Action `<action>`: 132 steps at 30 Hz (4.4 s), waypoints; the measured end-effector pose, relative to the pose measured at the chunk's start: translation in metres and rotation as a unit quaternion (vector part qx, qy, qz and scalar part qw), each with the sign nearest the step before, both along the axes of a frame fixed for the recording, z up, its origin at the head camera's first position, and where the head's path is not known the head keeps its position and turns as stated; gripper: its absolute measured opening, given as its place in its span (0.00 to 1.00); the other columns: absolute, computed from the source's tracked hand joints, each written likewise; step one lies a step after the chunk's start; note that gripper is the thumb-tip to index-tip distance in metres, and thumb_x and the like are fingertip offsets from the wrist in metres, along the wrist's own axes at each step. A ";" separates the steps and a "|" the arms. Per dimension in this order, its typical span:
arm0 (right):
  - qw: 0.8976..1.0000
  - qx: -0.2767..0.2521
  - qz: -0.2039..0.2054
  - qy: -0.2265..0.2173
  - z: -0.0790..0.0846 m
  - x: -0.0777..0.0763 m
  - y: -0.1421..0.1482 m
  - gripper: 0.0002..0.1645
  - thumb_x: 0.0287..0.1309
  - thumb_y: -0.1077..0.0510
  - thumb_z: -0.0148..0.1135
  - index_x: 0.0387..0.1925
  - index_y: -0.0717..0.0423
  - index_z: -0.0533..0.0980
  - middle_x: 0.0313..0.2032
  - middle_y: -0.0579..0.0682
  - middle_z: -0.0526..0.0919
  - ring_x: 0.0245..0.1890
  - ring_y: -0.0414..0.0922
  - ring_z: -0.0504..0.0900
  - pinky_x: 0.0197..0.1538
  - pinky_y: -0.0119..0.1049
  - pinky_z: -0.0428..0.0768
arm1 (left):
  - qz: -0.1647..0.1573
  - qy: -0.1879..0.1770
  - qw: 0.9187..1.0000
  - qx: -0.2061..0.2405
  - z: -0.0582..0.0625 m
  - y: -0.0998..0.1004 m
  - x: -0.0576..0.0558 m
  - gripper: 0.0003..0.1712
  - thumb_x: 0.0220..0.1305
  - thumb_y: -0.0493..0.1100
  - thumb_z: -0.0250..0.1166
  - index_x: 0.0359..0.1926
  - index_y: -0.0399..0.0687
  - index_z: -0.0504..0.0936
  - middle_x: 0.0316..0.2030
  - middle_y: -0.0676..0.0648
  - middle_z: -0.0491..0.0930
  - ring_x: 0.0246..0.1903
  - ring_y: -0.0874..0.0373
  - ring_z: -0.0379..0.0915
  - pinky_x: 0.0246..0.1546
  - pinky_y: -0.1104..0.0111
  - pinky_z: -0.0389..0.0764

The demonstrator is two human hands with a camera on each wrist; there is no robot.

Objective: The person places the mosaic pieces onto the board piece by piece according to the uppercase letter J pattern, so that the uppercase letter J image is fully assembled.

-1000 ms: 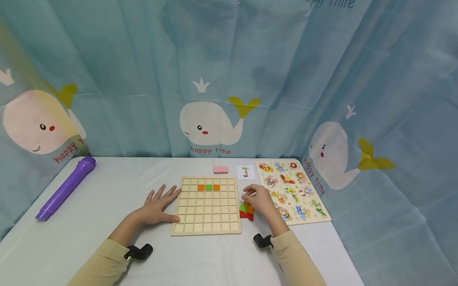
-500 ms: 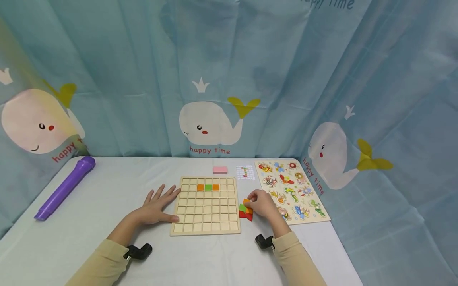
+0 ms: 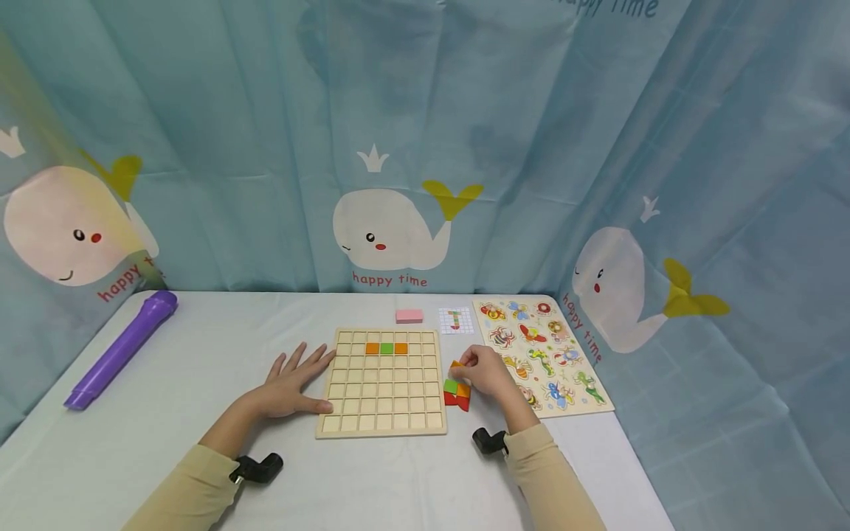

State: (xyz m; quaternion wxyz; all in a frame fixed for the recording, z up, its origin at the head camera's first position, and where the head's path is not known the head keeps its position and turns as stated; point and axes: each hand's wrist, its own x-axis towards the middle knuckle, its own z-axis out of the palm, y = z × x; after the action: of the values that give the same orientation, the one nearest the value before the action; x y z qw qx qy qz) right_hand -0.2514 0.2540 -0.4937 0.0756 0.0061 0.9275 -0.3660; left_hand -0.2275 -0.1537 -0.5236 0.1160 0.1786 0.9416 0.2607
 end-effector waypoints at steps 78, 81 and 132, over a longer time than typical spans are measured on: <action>0.992 -0.041 0.099 0.066 0.030 -0.019 -0.075 0.08 0.63 0.55 0.70 0.42 0.53 0.85 0.36 0.43 0.85 0.34 0.44 0.80 0.39 0.39 0.81 | 0.006 0.001 1.000 0.005 -0.003 0.000 -0.001 0.67 0.46 0.74 0.73 0.81 0.54 0.52 0.81 0.41 0.45 0.79 0.34 0.23 0.72 0.36 0.25; 0.993 -0.041 0.085 0.070 0.032 -0.016 -0.063 0.08 0.63 0.55 0.70 0.42 0.52 0.86 0.36 0.44 0.86 0.32 0.43 0.80 0.38 0.39 0.81 | 0.006 0.001 1.000 0.003 -0.002 0.000 -0.001 0.67 0.47 0.74 0.72 0.81 0.55 0.52 0.81 0.41 0.45 0.79 0.35 0.23 0.73 0.36 0.25; 0.998 0.005 0.061 -0.009 -0.008 0.014 -0.005 0.12 0.52 0.55 0.78 0.28 0.50 0.79 0.26 0.46 0.76 0.28 0.43 0.71 0.32 0.36 0.69 | -0.002 0.002 1.000 0.010 -0.003 -0.001 0.001 0.66 0.48 0.73 0.73 0.81 0.54 0.52 0.80 0.40 0.46 0.79 0.34 0.24 0.72 0.36 0.25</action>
State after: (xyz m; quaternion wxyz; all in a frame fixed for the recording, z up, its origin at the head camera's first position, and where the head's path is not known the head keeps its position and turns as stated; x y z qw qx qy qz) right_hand -0.2373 0.2488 -0.5013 0.1065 -0.0471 0.9272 -0.3561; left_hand -0.2267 -0.1550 -0.5268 0.1126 0.1823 0.9388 0.2697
